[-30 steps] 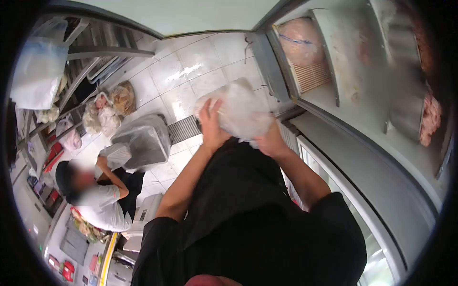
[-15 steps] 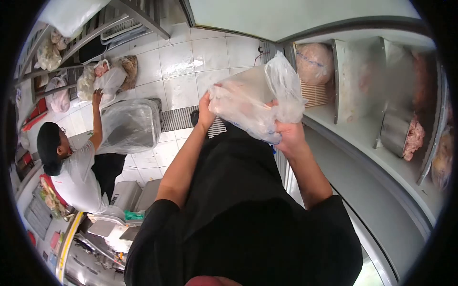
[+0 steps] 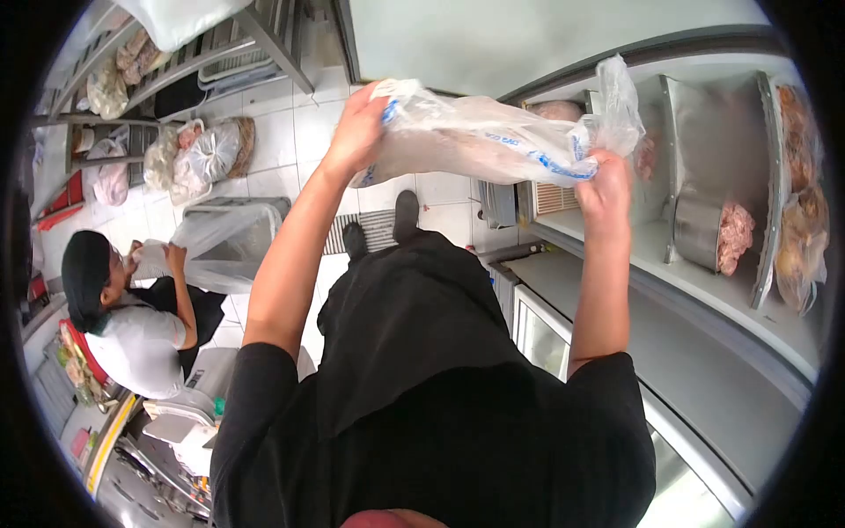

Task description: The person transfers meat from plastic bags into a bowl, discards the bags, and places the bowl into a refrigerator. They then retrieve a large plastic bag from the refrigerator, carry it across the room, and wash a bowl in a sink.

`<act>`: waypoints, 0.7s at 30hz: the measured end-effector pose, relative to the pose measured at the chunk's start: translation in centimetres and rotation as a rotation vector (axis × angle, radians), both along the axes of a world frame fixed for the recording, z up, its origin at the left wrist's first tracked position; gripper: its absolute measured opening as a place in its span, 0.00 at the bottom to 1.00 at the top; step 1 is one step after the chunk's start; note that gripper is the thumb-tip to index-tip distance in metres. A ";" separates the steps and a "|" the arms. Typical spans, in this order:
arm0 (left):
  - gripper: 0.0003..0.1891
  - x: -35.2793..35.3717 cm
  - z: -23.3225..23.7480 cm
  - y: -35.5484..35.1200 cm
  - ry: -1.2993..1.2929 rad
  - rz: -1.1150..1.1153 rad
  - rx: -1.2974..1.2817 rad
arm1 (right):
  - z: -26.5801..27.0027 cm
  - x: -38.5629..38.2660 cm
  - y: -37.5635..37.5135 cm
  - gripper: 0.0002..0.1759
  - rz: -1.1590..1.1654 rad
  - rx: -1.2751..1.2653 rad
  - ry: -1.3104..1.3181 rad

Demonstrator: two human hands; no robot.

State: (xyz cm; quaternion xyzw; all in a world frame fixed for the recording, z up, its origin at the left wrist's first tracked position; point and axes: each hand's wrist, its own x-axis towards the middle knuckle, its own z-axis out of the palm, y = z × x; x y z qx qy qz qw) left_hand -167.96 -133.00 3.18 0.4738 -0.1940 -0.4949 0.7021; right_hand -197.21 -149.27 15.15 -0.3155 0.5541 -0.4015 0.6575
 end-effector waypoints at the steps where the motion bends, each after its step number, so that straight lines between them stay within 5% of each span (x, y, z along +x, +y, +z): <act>1: 0.13 0.5 0.1 0.4 0.014 0.053 -0.006 | 0.6 0.7 0.7 0.18 0.011 -0.102 0.006; 4: 0.14 2.7 -1.1 2.0 0.056 0.083 0.011 | 5.2 4.1 3.4 0.15 0.110 -0.044 -0.181; 11: 0.12 4.9 1.0 4.7 0.250 0.073 0.158 | -0.3 5.4 -0.3 0.14 0.370 0.110 -0.216; 13: 0.12 5.3 0.1 5.8 0.247 0.120 0.177 | 0.2 5.8 0.3 0.15 0.575 0.225 -0.564; 15: 0.12 5.8 -0.6 6.5 0.294 0.167 0.187 | 0.1 6.0 1.4 0.14 0.457 0.225 -0.500; 17: 0.13 5.8 -1.3 7.5 0.312 0.175 0.194 | -1.0 5.0 1.4 0.14 0.608 0.182 -0.651; 21: 0.12 4.8 -0.1 10.7 0.218 0.176 0.122 | 1.3 3.9 5.5 0.16 0.574 0.084 -0.210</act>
